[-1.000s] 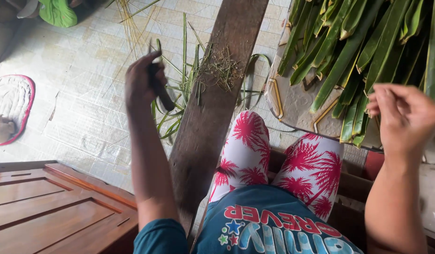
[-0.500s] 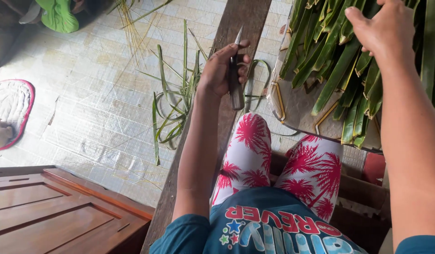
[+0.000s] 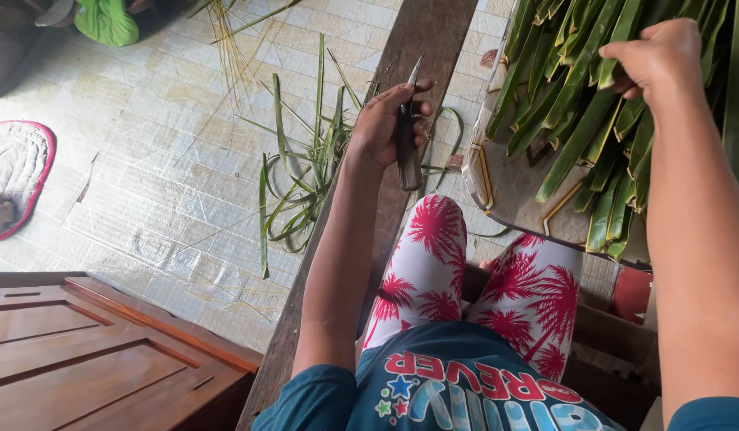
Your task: Stripping palm leaves from their midribs using a knife
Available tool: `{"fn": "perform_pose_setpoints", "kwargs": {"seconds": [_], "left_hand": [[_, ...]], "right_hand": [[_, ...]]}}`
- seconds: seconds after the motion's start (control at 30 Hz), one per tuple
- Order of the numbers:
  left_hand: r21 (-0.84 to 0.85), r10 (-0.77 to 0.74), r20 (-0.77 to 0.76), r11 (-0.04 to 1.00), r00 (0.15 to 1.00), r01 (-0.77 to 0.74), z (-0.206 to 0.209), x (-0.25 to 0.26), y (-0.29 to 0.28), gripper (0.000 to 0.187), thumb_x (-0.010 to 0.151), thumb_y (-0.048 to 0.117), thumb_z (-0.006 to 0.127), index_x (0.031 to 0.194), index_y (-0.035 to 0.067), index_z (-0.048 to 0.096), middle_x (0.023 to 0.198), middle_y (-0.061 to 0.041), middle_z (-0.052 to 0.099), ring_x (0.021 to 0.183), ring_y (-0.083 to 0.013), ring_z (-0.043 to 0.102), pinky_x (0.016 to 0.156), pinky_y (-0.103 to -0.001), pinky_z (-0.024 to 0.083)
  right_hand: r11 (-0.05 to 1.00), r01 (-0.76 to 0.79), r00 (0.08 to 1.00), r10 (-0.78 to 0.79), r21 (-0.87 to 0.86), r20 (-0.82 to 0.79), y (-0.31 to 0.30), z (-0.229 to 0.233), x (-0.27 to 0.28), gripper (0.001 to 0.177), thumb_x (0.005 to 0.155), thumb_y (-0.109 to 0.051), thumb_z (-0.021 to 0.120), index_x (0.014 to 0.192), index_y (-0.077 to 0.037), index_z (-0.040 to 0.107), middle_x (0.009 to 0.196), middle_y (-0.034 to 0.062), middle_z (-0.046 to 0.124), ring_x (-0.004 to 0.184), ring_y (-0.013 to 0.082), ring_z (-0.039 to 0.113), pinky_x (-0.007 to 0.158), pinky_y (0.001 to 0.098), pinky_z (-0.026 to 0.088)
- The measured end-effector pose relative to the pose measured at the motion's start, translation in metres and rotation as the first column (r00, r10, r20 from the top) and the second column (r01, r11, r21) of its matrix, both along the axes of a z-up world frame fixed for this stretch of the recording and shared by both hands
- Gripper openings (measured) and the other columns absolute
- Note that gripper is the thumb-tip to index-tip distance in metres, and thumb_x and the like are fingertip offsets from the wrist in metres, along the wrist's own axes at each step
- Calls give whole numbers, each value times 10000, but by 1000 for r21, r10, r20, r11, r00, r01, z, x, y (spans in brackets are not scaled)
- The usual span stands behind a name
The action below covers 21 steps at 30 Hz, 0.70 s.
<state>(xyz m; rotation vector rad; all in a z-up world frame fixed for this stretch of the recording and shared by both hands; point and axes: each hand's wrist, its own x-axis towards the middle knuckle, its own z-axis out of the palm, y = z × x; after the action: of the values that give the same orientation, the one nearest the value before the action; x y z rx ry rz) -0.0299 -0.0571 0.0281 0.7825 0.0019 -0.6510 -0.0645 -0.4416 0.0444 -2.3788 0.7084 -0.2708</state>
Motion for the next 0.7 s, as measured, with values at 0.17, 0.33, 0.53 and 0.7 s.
{"fn": "perform_pose_setpoints", "kwargs": {"seconds": [0.17,0.33,0.53,0.7], "left_hand": [[-7,6,14,1000,1000,-6,2,-2,-4,295,1010,161,455,1151,-37,623,713,-120,626,466,-142,506,375,-284,429],[-8,10,15,1000,1000,-9,6,-7,-4,293,999,149,464,1154,-44,620,706,-125,629,468,-146,510,375,-283,429],[-33,-11,39,999,999,12,4,-8,-7,286,997,176,488,1133,-33,628,700,-114,625,467,-143,510,376,-283,431],[-47,-9,67,999,998,13,6,-9,-9,278,984,162,493,1113,-47,623,704,-122,623,483,-148,511,372,-290,432]], "right_hand": [[898,64,991,-110,436,80,2,19,-19,233,972,-219,805,861,-98,640,715,10,636,448,82,559,356,222,495],[759,62,989,-132,648,60,11,37,-45,310,865,-313,762,1103,-141,664,911,-37,727,547,13,573,432,144,485],[766,-14,989,-84,643,122,25,44,-78,222,921,-278,707,1070,-119,665,959,-22,738,583,32,615,473,185,550],[696,-66,980,-88,715,177,22,37,-98,199,923,-194,710,1035,-38,661,864,30,677,579,96,645,527,201,634]]}}
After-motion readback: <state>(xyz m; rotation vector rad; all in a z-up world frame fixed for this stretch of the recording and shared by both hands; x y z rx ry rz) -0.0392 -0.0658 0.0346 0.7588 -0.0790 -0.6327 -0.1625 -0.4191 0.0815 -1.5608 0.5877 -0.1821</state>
